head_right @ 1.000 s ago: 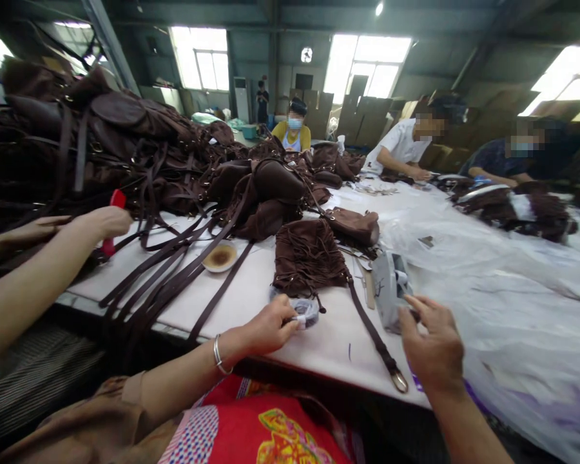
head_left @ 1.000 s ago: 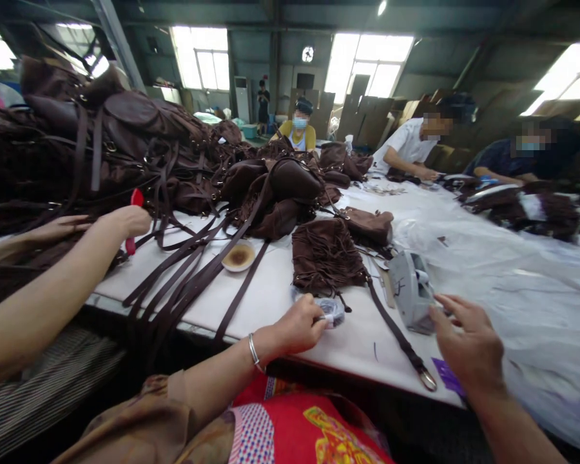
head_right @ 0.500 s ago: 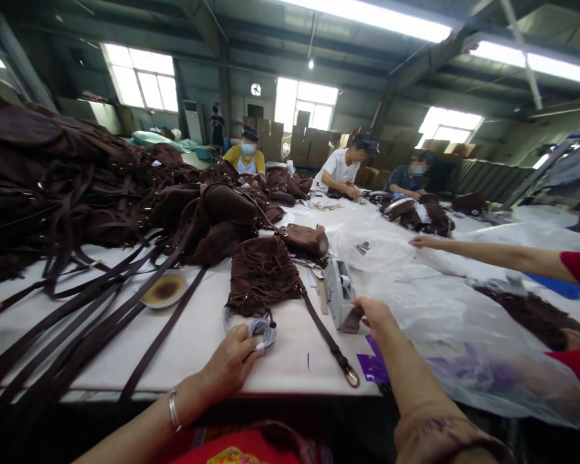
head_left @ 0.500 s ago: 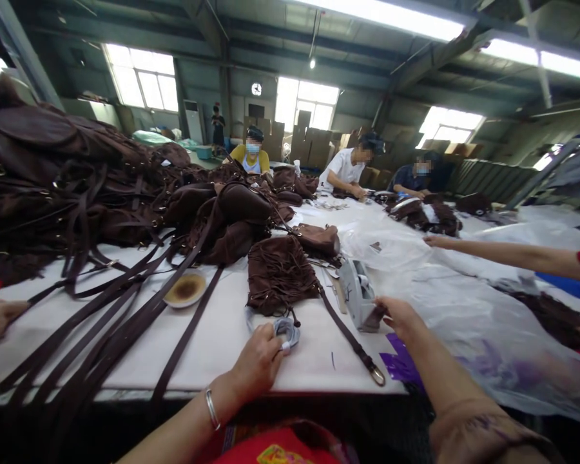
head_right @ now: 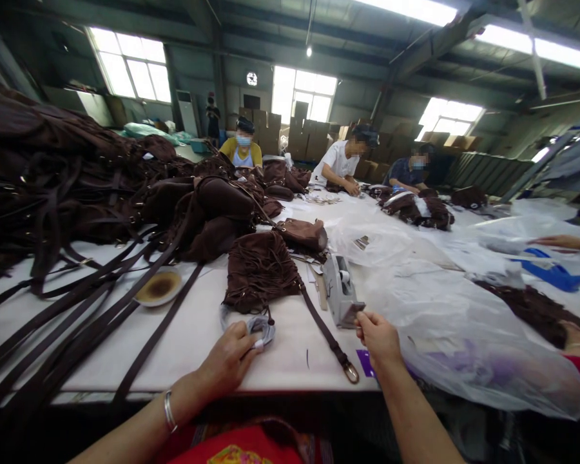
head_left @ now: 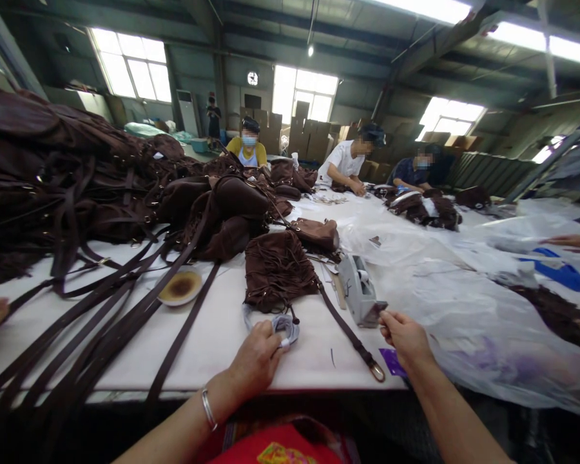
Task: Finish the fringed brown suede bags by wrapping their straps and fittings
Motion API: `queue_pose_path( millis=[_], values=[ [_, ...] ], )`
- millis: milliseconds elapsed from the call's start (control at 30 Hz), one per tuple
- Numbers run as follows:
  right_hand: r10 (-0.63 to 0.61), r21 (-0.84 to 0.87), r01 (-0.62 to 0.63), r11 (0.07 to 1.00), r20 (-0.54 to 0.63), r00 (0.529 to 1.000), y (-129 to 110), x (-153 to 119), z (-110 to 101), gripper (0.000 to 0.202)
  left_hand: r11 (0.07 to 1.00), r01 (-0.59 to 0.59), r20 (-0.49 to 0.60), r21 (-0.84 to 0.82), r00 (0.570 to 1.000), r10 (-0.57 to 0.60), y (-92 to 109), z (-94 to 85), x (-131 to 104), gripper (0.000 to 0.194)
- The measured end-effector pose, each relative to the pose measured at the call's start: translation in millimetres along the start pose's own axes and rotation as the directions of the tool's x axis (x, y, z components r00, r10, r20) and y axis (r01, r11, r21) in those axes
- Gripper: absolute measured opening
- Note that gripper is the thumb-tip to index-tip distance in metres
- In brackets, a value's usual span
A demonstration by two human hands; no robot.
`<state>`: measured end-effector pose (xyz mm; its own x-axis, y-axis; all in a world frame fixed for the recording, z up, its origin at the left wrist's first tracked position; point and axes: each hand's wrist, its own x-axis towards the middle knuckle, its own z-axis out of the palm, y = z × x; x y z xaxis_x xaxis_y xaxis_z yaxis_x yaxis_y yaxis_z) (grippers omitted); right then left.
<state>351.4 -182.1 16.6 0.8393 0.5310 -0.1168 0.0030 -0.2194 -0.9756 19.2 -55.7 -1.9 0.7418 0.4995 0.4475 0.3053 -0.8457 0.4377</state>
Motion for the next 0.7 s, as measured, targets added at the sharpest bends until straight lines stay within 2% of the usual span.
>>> queue_pose_path(
  millis=[100, 167, 233, 300, 367, 433, 500, 600, 700],
  values=[
    [-0.051, -0.057, 0.052, 0.997, 0.018, 0.999, 1.5, 7.8, -1.0, 0.030, 1.000, -0.001, -0.003, 0.001, 1.000, 0.001, -1.8, 1.4, -1.0, 0.019],
    [-0.086, -0.167, 0.086, 0.982, 0.006, 0.996, 2.1, 15.8, -5.6, 0.030, 1.000, -0.007, 0.003, -0.003, 1.000, 0.007, -2.9, 2.2, -1.9, 0.020],
    [-0.140, -0.359, 0.125, 0.925, -0.015, 0.990, 2.6, 21.8, -11.6, 0.028, 1.000, -0.006, 0.014, -0.005, 1.000, 0.006, -3.3, 2.8, -2.7, 0.021],
    [-0.189, -0.542, 0.147, 0.828, -0.023, 0.982, 3.2, 20.9, -15.7, 0.026, 1.000, 0.007, 0.022, -0.001, 1.000, -0.007, -3.1, 3.1, -3.5, 0.021],
    [-0.181, -0.609, 0.140, 0.781, -0.005, 0.983, 3.6, 8.5, -13.3, 0.027, 1.000, 0.024, 0.032, 0.005, 0.999, -0.024, -2.5, 3.4, -4.3, 0.019],
    [-0.127, -0.537, 0.143, 0.832, 0.067, 0.990, 2.6, -16.8, -2.1, 0.031, 0.999, 0.032, 0.040, 0.010, 0.999, -0.032, -2.1, 3.9, -4.8, 0.019],
    [-0.083, -0.374, 0.167, 0.912, 0.230, 0.970, -0.9, -51.7, 17.7, 0.037, 0.999, 0.044, 0.037, 0.011, 0.998, -0.044, -1.5, 4.2, -4.6, 0.019],
    [-0.064, -0.155, 0.156, 0.976, 0.477, 0.877, -10.1, -105.3, 56.7, 0.036, 0.996, 0.090, 0.009, -0.013, 0.996, -0.090, 1.0, 2.9, -3.5, 0.020],
    [-0.044, -0.044, 0.085, 0.995, 0.580, 0.813, -18.5, -138.9, 95.4, 0.035, 0.991, 0.131, -0.017, -0.041, 0.991, -0.132, 5.3, -1.4, -2.7, 0.021]
  ],
)
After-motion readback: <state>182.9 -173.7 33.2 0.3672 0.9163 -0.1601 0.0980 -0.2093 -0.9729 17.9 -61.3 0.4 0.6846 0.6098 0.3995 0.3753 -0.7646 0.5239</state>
